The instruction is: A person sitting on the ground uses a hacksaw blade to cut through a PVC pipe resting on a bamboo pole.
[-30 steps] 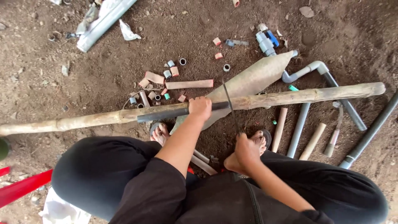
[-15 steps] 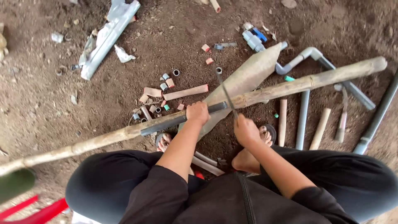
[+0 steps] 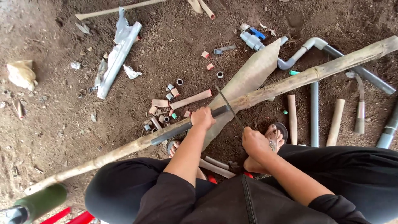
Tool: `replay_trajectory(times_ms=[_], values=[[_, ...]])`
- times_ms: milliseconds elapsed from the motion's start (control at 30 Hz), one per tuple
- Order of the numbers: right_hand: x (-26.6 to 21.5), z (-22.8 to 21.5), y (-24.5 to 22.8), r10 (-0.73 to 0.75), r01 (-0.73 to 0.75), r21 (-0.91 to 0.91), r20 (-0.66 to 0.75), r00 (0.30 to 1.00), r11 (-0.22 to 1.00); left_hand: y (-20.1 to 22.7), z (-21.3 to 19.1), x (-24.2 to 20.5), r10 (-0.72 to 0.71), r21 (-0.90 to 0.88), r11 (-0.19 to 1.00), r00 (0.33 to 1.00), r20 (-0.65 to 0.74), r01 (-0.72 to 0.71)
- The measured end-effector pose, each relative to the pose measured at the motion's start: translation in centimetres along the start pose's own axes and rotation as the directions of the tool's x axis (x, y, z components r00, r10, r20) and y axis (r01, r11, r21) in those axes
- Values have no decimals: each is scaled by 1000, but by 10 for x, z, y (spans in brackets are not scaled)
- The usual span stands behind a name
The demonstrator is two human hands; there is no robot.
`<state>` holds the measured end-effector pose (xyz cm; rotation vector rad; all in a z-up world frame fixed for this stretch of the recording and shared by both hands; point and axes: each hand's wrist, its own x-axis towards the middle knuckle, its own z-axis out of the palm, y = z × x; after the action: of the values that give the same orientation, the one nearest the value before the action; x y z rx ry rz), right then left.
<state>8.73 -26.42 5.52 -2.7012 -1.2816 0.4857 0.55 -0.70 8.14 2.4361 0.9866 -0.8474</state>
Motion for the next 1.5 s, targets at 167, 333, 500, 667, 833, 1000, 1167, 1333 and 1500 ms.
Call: replay_trajectory(times_ms=[167,333,500,667,833,1000,1167,1333,1500], values=[[-5,8,1,1,-1,2,59,998,1000,1,-1,1,-4,16,1000,1000,-8,4],[10,27,11,-53,56,-39,64,997,998,-1,9,2,1,42,999,998,-58,2],[57,26,-16,9,-23,106,125,992,994,-4,27,13,-26,70,997,996,-84,32],[3,3,-9,15,-20,31,171,985,999,-7,27,13,-32,49,998,998,-51,35],[33,50,4,-54,53,-208,0,999,977,8,-2,2,-35,74,997,999,-16,36],[59,19,-34,-122,94,-145,-192,974,985,3,16,1,-35,58,998,996,-84,40],[14,-57,5,-270,317,-211,221,937,925,-2,30,8,-39,37,998,996,-76,42],[57,-18,-20,-32,57,-95,238,971,994,0,23,7,1,41,999,988,-156,6],[8,-9,35,-590,520,-365,-110,800,772,-2,22,10,-35,65,997,998,-45,38]])
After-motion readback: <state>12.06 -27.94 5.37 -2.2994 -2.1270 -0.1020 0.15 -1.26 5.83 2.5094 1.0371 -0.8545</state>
